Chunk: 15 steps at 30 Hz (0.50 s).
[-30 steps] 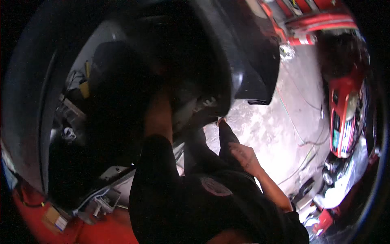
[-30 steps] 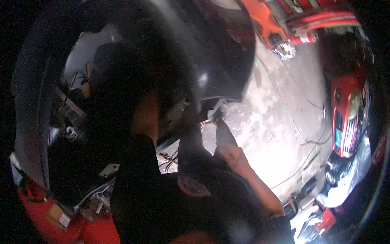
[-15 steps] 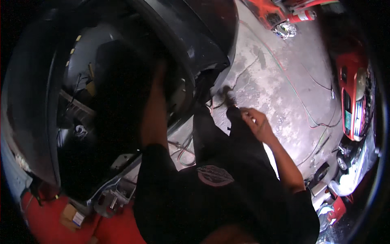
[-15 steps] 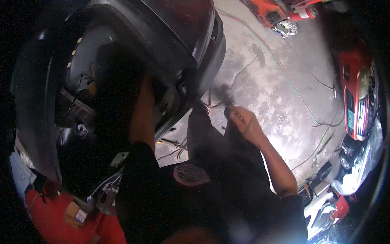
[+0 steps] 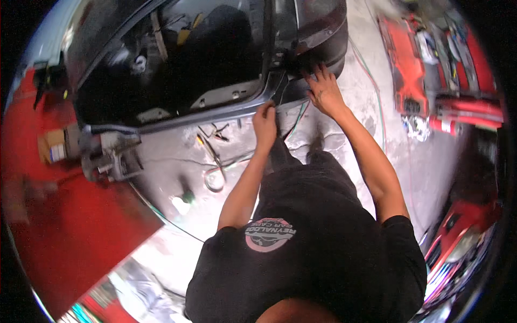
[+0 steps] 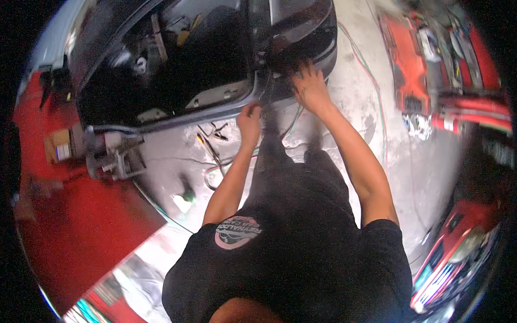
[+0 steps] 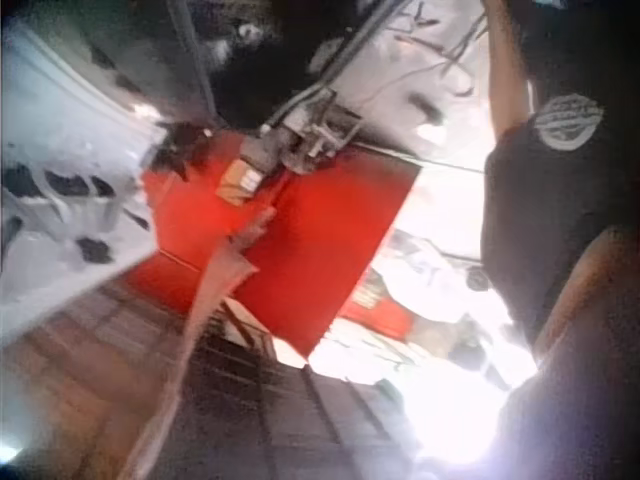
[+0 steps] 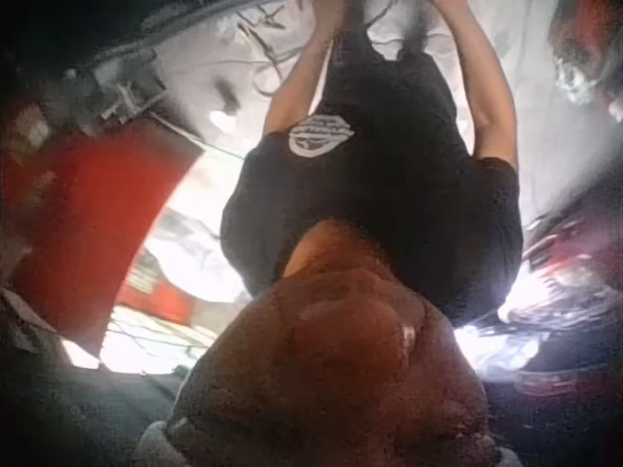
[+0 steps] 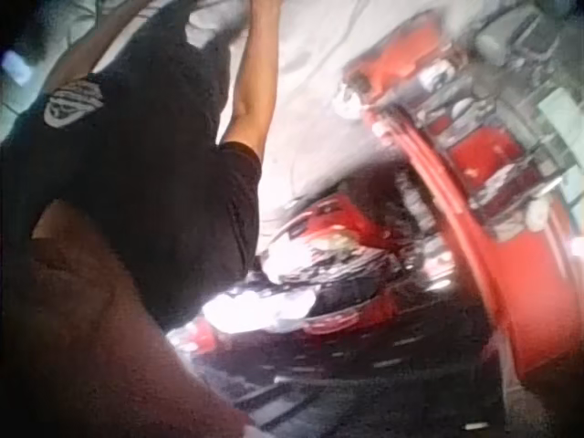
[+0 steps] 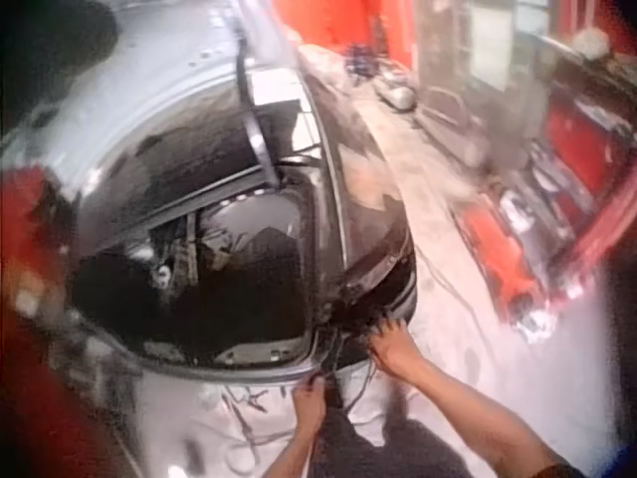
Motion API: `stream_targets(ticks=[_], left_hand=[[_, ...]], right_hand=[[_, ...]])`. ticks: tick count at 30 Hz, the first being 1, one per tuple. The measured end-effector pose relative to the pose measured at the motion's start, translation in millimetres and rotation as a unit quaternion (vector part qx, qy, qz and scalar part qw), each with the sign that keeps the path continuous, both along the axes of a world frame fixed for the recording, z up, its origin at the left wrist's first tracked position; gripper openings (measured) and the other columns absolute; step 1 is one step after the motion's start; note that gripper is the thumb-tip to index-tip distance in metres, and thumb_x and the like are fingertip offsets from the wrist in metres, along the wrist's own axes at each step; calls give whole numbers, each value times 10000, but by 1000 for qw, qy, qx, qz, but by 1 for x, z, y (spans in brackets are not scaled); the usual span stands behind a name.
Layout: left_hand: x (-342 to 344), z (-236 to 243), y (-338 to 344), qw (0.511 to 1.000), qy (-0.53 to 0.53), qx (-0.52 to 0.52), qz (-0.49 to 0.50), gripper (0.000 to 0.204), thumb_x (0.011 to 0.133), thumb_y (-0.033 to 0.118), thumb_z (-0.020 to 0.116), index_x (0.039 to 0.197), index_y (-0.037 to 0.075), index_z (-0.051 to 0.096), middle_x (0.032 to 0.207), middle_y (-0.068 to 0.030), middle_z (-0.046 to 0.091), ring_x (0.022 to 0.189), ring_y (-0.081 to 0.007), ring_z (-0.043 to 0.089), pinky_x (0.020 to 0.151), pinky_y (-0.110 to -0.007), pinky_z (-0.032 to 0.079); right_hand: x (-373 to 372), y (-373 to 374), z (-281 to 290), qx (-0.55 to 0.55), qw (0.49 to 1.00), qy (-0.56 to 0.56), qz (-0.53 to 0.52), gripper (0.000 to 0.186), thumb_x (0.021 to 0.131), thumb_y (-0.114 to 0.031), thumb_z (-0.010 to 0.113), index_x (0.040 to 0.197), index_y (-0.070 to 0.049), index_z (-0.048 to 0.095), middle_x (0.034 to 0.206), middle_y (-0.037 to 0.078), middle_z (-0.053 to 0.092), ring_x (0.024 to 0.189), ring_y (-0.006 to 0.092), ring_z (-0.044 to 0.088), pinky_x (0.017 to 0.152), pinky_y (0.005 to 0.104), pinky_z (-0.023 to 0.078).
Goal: The person removes a tail light assembly from a vehicle using a screwdriver and by hand, then handles the wiring and begins installing a replacement part.
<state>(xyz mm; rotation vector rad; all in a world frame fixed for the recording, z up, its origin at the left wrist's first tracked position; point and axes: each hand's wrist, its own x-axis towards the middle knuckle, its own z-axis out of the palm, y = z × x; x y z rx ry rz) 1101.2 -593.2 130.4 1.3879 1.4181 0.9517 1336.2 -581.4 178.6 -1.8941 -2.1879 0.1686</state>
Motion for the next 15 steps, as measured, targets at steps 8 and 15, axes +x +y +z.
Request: stream_targets(ticks=[8, 15], left_hand=[[46, 16, -54, 999, -37, -29, 22, 324, 915, 185, 605, 1161, -26, 629, 991, -99, 680, 852, -149, 623, 710, -274, 497], [87, 21, -23, 998, 7, 61, 30, 600, 897, 155, 619, 1408, -60, 391, 1304, -227, 553, 1006, -234, 622, 812, -311, 505]], right_hand=[[17, 1, -12, 12, 997, -37, 67, 838, 782, -166, 712, 1507, -226, 297, 1548, 190, 229, 1389, 450, 269, 965, 581, 404], [25, 5, -14, -32, 996, -50, 60, 835, 790, -170, 707, 1506, -279, 293, 1565, 157, 222, 1410, 428, 256, 928, 626, 421]])
